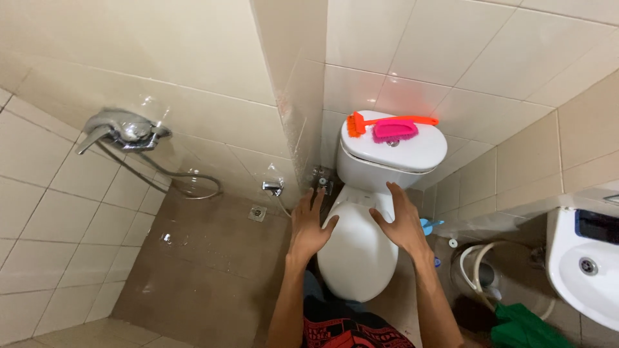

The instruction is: Replacing or repairing a handheld bidet sprayer and a shower hose in a bathroom.

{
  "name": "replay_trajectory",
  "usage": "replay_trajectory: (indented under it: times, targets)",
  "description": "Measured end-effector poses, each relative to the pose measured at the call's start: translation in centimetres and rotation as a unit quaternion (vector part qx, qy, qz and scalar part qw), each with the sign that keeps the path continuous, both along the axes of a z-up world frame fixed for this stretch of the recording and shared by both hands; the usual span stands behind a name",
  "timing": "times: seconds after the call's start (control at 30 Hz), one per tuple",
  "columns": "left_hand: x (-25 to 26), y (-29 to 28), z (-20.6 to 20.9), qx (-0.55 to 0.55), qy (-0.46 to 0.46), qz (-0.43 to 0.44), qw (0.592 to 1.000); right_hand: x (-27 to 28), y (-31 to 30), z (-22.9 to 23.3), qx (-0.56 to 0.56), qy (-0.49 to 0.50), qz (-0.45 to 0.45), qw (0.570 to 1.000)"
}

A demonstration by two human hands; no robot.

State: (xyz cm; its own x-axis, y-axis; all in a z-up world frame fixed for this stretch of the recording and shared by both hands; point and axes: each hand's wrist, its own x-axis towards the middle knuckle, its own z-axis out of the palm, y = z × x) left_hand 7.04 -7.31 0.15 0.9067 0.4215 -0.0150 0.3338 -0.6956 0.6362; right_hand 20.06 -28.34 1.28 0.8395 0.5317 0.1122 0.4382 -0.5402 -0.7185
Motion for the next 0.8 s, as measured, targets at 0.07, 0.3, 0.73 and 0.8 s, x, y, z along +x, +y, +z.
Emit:
replay_trajectory:
  times: [0.07, 0.3, 0.73, 0.8]
  targets:
    - [0.9, 0.2, -0.6, -0.002, 0.007, -0.011, 1.0, 0.4, -0.1, 0.1, 0.013, 0.01, -0.016, 1.0]
    - [4.7, 1.5, -2.7, 0.01, -0.056, -0.078, 0.995, 2.8, -0.2, -1.6, 0.004, 0.019, -0.071, 0.997]
    - [11.6, 3.7, -2.3, -0.004, -0.05, -0.167, 0.985, 5.5, 0.8, -3.1, -0.018, -0.02, -0.13, 0.991]
    - [12.1, 4.0, -2.8, -0.003, -0.043, -0.175, 0.984, 5.2, 1.2, -2.0, -0.003, -0.029, -0.137, 0.99]
